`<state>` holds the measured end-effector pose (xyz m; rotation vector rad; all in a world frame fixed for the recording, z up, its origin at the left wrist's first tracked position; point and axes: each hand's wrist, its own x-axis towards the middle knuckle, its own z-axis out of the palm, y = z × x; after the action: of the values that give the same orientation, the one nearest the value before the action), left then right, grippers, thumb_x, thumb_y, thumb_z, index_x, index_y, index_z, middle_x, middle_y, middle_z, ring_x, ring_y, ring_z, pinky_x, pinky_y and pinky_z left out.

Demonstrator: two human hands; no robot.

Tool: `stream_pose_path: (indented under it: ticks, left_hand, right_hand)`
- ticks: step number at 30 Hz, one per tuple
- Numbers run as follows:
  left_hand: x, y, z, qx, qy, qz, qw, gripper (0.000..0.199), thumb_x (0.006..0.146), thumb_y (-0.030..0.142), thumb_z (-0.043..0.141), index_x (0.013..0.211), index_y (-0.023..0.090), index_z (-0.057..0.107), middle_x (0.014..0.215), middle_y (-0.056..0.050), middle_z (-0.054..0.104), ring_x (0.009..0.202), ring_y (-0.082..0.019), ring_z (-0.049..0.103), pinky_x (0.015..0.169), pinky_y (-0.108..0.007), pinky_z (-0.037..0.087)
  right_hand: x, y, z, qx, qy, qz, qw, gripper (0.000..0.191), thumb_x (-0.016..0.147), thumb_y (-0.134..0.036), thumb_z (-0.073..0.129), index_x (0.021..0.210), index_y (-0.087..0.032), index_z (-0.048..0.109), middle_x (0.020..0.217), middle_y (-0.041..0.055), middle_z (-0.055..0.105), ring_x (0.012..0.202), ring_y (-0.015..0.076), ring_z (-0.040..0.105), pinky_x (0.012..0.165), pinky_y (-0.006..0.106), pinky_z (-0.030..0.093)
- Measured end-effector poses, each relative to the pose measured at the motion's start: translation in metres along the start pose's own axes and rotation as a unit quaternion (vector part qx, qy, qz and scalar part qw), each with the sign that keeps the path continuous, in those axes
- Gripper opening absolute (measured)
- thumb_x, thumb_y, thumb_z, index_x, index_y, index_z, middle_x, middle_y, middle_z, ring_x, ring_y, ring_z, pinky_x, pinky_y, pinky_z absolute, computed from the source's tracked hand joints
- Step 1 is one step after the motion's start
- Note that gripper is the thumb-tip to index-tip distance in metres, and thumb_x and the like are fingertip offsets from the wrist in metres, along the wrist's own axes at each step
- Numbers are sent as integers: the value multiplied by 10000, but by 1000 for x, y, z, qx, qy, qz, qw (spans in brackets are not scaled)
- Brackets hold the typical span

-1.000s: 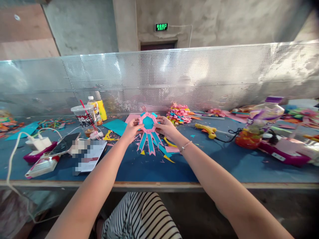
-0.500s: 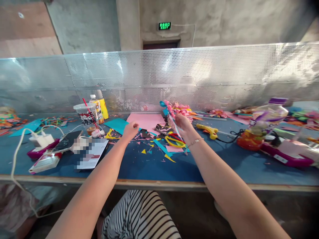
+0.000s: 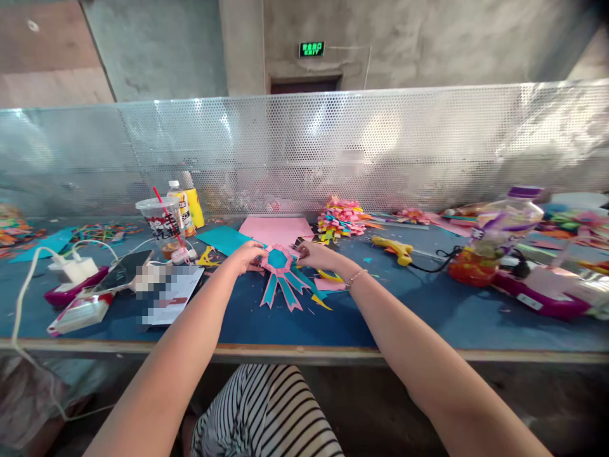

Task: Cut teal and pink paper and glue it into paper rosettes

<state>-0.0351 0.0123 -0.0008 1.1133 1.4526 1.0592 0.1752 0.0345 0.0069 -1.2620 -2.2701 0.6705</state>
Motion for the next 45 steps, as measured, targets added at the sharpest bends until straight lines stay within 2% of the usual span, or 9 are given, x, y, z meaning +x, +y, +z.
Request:
stream_pose_path:
  ticks: [5, 13, 16, 25, 31, 35, 40, 42, 45]
  left_hand:
    - [-3, 2, -1, 18, -32, 45, 998, 457, 561, 78, 592, 985, 217, 496, 615, 29, 514, 519, -104, 509, 550, -311, 494]
    - [-7, 9, 1, -39, -56, 189, 980, 473, 562, 71, 608, 1007, 207, 523, 905, -34, 550, 610, -76, 518, 490, -178, 394]
    - [-8, 8, 3, -52, -54, 207, 976, 461, 573, 92, 605, 1011, 216, 530, 960, -39, 545, 631, -76, 520, 501, -179, 392]
    - [-10, 10, 4, -58, -45, 256, 964, 441, 593, 112, 595, 1018, 213, 535, 1038, -47, 545, 699, -87, 518, 525, -168, 394]
    - [0, 3, 2, 2, -27, 182, 983, 388, 621, 254, 639, 993, 207, 544, 852, -27, 569, 607, -89, 498, 482, -188, 370]
    - [12, -4, 0, 118, 31, 157, 980, 305, 687, 363, 584, 918, 165, 567, 702, -26, 583, 622, -141, 535, 550, -246, 415]
    - [19, -2, 0, 207, 127, 266, 933, 199, 755, 311, 497, 792, 147, 603, 906, -95, 640, 930, -221, 562, 830, -316, 401]
    - [15, 1, 4, 177, 103, 279, 938, 241, 764, 351, 489, 806, 146, 609, 925, -97, 640, 941, -223, 563, 835, -323, 406]
    - [4, 4, 12, 55, -14, 237, 970, 323, 758, 428, 502, 847, 134, 601, 902, -97, 635, 860, -189, 587, 747, -299, 454]
  right_hand:
    - [-7, -9, -6, -193, -159, -13, 968, 159, 559, -256, 625, 635, -139, 550, 585, 1, 542, 554, 126, 481, 457, 214, 299]
    - [-9, -17, 2, -151, -145, -15, 978, 308, 536, -149, 617, 844, -137, 600, 734, 13, 621, 635, 120, 523, 511, 174, 355]
    - [-8, -14, 1, -139, -149, 3, 979, 239, 542, -130, 602, 781, -127, 595, 677, 9, 604, 575, 108, 516, 475, 174, 352]
    - [-1, 7, -17, 36, 20, 45, 998, 163, 629, -123, 551, 785, -130, 596, 630, -6, 572, 469, 77, 503, 416, 158, 391]
    - [4, 14, -29, 235, 170, 56, 955, 158, 650, -81, 539, 779, -144, 605, 635, -10, 577, 487, 89, 538, 480, 216, 475]
    - [5, 8, -29, 363, 183, 18, 913, 148, 660, -72, 553, 778, -137, 613, 647, 1, 584, 510, 74, 539, 544, 225, 497]
    - [4, -4, -23, 459, 156, 30, 874, 225, 652, -11, 472, 794, -123, 605, 626, 20, 592, 533, 87, 567, 618, 254, 505]
    - [3, -9, -18, 461, 142, 28, 875, 255, 653, -18, 441, 799, -125, 621, 629, 22, 587, 536, 90, 562, 625, 263, 505]
    - [0, -15, -9, 422, 110, -24, 900, 293, 639, -26, 423, 777, -146, 651, 794, 39, 609, 653, 99, 580, 678, 265, 504]
